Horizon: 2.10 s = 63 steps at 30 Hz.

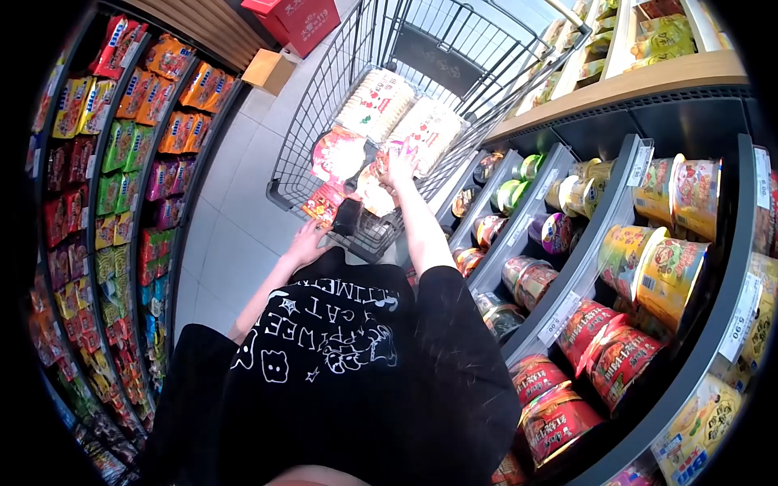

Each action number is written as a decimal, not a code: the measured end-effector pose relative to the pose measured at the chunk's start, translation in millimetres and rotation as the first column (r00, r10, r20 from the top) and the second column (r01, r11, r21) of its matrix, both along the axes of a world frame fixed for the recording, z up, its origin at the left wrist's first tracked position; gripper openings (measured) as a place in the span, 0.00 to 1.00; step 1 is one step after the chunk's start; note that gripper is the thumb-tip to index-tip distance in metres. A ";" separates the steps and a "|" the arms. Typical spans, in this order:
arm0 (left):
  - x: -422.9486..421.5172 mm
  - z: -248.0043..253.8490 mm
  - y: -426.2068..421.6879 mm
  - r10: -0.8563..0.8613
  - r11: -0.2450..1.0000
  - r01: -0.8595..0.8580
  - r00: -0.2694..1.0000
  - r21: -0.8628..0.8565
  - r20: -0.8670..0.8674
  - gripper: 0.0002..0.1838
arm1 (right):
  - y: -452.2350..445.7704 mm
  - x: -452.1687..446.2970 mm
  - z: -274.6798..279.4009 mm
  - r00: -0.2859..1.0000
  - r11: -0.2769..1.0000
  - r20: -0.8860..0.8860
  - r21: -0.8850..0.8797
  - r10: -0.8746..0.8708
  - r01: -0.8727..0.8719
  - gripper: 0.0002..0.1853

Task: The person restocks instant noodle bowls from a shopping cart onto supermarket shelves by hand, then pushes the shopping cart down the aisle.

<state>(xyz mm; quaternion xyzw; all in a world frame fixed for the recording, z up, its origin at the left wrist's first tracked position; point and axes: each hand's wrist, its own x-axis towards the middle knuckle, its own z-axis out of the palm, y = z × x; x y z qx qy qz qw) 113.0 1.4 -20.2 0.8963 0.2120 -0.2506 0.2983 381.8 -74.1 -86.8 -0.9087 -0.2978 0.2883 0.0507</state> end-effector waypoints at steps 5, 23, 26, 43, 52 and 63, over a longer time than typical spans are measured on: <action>3.5 -5.8 -4.6 -0.082 0.994 0.091 0.986 0.055 -0.148 0.27 | 8.9 16.5 -38.7 0.987 0.984 0.065 -0.111 0.147 -0.139 0.47; 17.0 -61.0 9.5 0.176 0.978 -0.191 0.971 0.082 0.162 0.04 | -161.1 33.4 200.0 0.169 0.556 0.530 0.783 -0.831 0.278 0.33; 16.7 -74.2 17.5 0.235 0.970 -0.241 0.954 0.009 0.185 0.03 | -201.3 51.5 186.9 -0.046 0.493 0.581 0.727 -0.812 0.478 0.30; 14.6 -89.7 43.7 0.565 0.806 -0.462 0.787 -0.369 0.248 0.06 | -272.7 87.5 156.2 -0.004 0.269 0.429 0.572 -0.903 0.775 0.18; 8.8 -114.2 47.3 0.556 0.827 -0.478 0.771 -0.297 0.309 0.18 | -296.7 90.5 136.1 0.440 0.874 0.837 0.089 -0.326 0.477 0.14; 26.1 -79.3 51.0 0.507 0.852 -0.472 0.851 -0.227 0.136 0.17 | -94.9 -84.5 95.9 0.813 0.921 0.466 0.328 -0.349 0.207 0.34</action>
